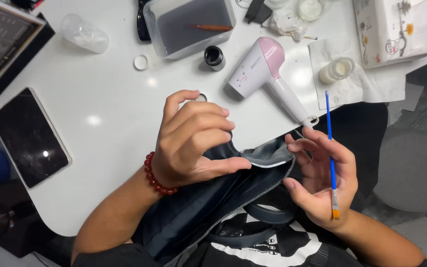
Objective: Apply dye or edge paint to a leather bag and dry it with a hair dryer.
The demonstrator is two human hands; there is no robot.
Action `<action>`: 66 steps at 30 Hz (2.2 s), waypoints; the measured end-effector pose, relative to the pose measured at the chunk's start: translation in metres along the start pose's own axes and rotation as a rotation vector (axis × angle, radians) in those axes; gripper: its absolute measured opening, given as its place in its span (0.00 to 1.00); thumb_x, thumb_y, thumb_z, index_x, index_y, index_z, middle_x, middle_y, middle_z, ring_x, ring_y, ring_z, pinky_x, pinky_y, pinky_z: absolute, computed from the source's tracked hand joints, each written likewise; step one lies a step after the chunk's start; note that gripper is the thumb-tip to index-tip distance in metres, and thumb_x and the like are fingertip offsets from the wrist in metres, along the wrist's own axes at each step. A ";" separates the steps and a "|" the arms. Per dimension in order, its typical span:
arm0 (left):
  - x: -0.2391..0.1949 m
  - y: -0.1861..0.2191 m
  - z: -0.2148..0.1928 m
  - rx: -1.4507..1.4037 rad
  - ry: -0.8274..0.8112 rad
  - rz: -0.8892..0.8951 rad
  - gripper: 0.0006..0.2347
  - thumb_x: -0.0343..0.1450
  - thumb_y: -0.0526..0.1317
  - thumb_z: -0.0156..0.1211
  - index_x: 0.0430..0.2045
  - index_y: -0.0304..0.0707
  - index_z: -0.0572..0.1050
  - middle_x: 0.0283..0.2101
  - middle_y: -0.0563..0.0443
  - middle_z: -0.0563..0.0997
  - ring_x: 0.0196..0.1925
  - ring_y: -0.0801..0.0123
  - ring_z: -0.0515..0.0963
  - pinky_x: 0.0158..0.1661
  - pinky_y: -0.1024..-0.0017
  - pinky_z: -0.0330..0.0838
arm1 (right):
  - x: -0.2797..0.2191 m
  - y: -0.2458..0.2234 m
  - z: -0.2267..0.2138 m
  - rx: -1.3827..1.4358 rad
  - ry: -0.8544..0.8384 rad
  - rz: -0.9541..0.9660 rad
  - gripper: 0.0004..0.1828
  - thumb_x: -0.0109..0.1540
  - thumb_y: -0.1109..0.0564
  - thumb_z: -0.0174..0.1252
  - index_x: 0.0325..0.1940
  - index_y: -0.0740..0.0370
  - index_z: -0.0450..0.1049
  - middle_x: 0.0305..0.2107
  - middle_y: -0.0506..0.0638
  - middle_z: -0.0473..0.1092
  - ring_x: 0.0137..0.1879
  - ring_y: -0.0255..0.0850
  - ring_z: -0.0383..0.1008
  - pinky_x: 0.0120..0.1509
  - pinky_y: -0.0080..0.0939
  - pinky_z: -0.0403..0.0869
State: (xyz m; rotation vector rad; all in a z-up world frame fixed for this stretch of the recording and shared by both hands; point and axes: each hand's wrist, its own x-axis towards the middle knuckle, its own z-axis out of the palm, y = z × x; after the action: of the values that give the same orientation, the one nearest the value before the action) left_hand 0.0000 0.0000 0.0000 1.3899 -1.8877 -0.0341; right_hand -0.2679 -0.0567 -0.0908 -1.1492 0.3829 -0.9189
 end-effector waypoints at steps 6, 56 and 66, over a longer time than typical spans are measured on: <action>0.000 0.000 -0.005 0.095 0.068 0.058 0.22 0.65 0.53 0.79 0.38 0.42 0.70 0.38 0.53 0.81 0.46 0.61 0.82 0.58 0.53 0.66 | 0.006 0.001 -0.036 -0.121 0.128 -0.123 0.40 0.62 0.72 0.60 0.76 0.56 0.57 0.70 0.56 0.60 0.70 0.43 0.68 0.80 0.60 0.68; 0.000 -0.022 0.010 -0.210 0.054 -0.412 0.15 0.69 0.32 0.68 0.47 0.31 0.72 0.44 0.45 0.83 0.48 0.64 0.83 0.53 0.69 0.77 | 0.020 0.052 -0.128 -1.050 0.413 -0.269 0.07 0.66 0.68 0.62 0.49 0.70 0.79 0.40 0.57 0.75 0.43 0.41 0.76 0.46 0.35 0.74; -0.009 -0.037 0.004 -0.439 0.435 -0.555 0.14 0.77 0.31 0.58 0.55 0.28 0.65 0.47 0.44 0.78 0.51 0.67 0.79 0.60 0.66 0.74 | 0.144 -0.020 -0.035 -0.929 -0.036 -0.563 0.08 0.64 0.72 0.63 0.46 0.68 0.73 0.39 0.57 0.74 0.44 0.48 0.77 0.49 0.41 0.75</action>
State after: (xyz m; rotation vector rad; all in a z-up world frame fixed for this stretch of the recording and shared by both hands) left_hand 0.0279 -0.0095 -0.0241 1.4230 -1.0259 -0.3667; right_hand -0.2149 -0.1933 -0.0607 -2.1957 0.4844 -1.2460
